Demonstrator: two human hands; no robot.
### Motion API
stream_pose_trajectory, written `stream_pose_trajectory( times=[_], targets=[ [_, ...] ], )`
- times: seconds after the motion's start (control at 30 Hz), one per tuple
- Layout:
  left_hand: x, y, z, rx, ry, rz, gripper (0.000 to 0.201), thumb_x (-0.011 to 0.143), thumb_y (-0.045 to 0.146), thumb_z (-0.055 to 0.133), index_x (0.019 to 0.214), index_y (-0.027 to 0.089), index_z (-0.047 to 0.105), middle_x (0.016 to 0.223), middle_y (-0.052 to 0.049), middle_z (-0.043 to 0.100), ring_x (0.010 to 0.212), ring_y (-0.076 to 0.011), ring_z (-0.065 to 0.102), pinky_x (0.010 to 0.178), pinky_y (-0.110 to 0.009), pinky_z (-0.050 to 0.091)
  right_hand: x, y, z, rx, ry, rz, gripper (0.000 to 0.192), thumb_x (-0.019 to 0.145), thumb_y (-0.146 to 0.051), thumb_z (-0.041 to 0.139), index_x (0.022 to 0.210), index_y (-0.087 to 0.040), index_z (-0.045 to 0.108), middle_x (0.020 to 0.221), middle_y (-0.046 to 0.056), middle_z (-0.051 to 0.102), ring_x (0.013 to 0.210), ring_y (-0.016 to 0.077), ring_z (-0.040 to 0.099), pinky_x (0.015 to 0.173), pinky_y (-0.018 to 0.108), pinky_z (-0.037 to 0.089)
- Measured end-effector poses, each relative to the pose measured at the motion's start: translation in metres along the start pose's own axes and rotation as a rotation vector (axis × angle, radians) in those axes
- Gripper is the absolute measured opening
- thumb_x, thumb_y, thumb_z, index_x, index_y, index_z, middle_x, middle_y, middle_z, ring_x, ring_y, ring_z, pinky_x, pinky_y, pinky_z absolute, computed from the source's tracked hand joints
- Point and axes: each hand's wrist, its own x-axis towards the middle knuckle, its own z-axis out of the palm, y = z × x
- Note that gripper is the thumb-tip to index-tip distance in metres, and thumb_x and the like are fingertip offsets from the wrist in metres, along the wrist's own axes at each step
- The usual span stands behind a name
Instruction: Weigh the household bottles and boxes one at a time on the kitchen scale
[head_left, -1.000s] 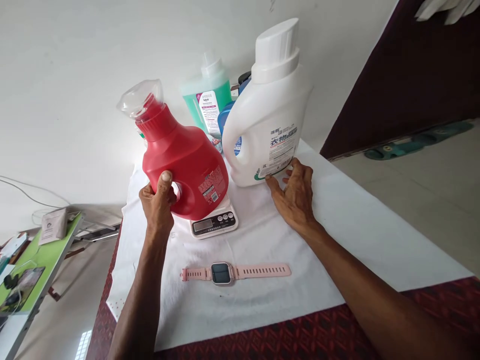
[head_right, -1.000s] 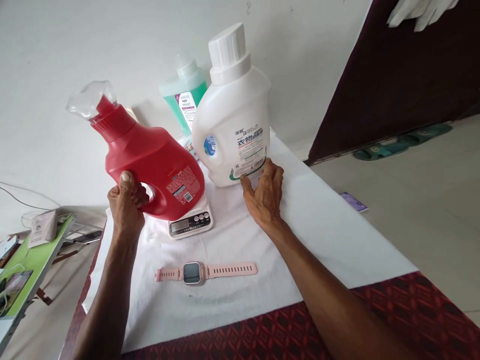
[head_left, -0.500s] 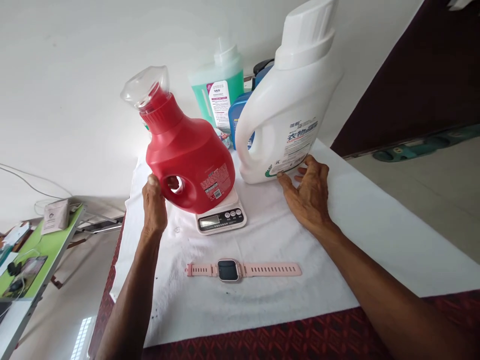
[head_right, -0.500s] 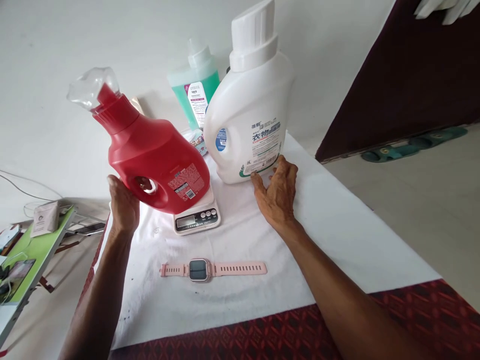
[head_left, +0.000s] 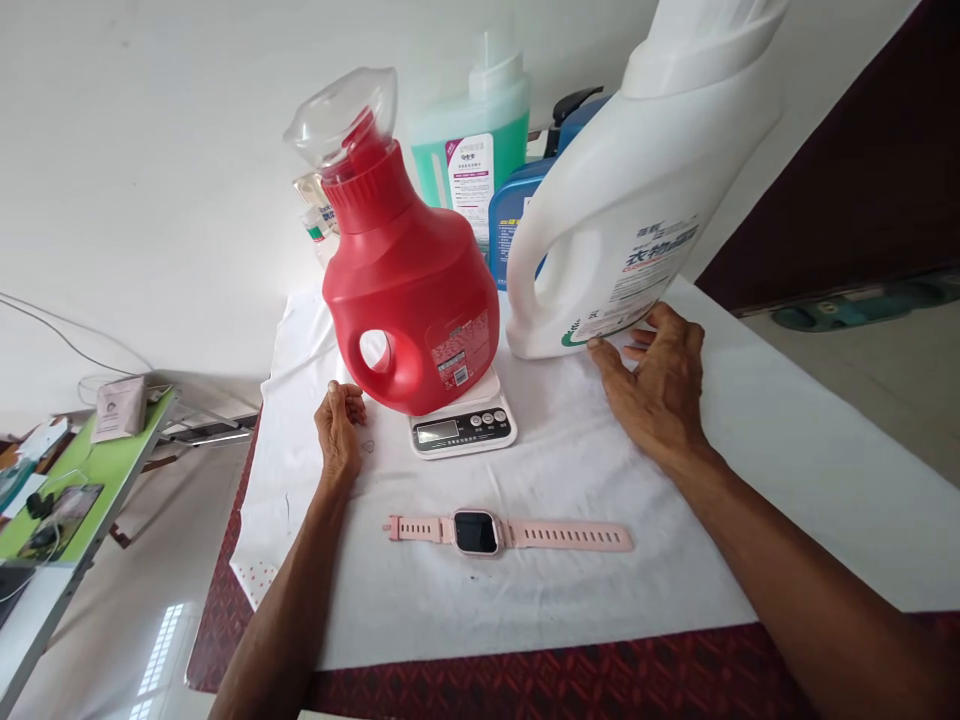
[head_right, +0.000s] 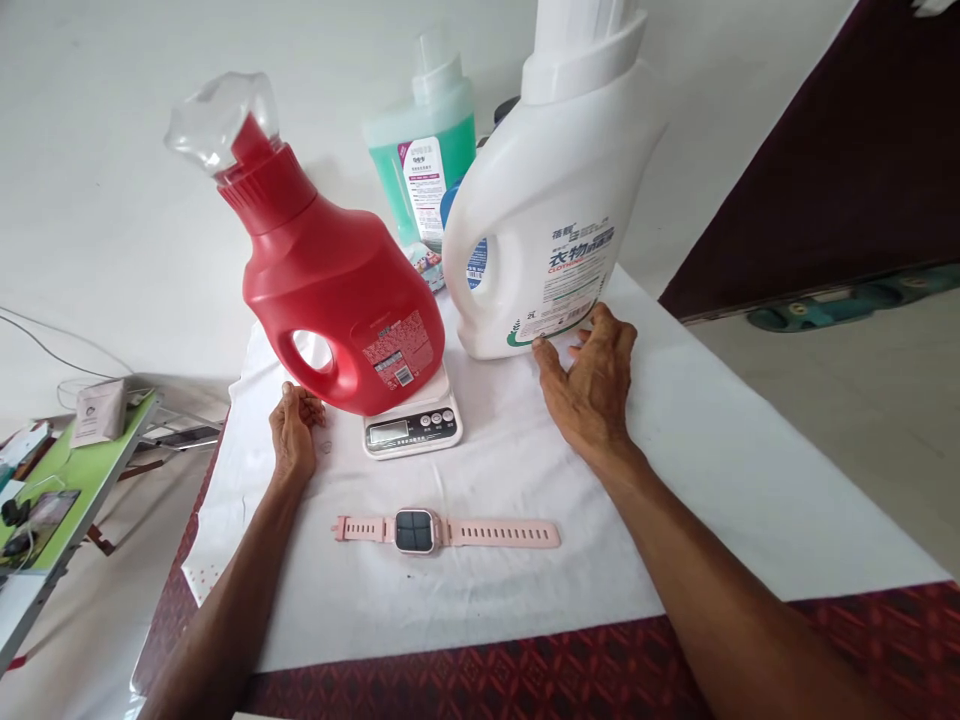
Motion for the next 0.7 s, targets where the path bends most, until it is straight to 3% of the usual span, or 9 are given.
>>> stream_pose_trajectory(
  times=[0.7],
  targets=[
    [-0.0032, 0.0053, 0.0010, 0.113, -0.079, 0.072, 0.059, 0.098, 0.070, 0.052, 0.071, 0.019, 0.057, 0.066, 0.000, 0.052, 0.059, -0.0122, 0.045, 0.056, -0.026, 0.039, -0.0022, -0.0080, -0.0023, -0.016, -0.034, 0.058, 0.071, 0.077, -0.039, 0.069, 0.140, -0.019, 0.042, 0.140, 0.022, 0.044, 0.125, 0.0344, 0.061, 0.107, 0.055, 0.054]
  ],
)
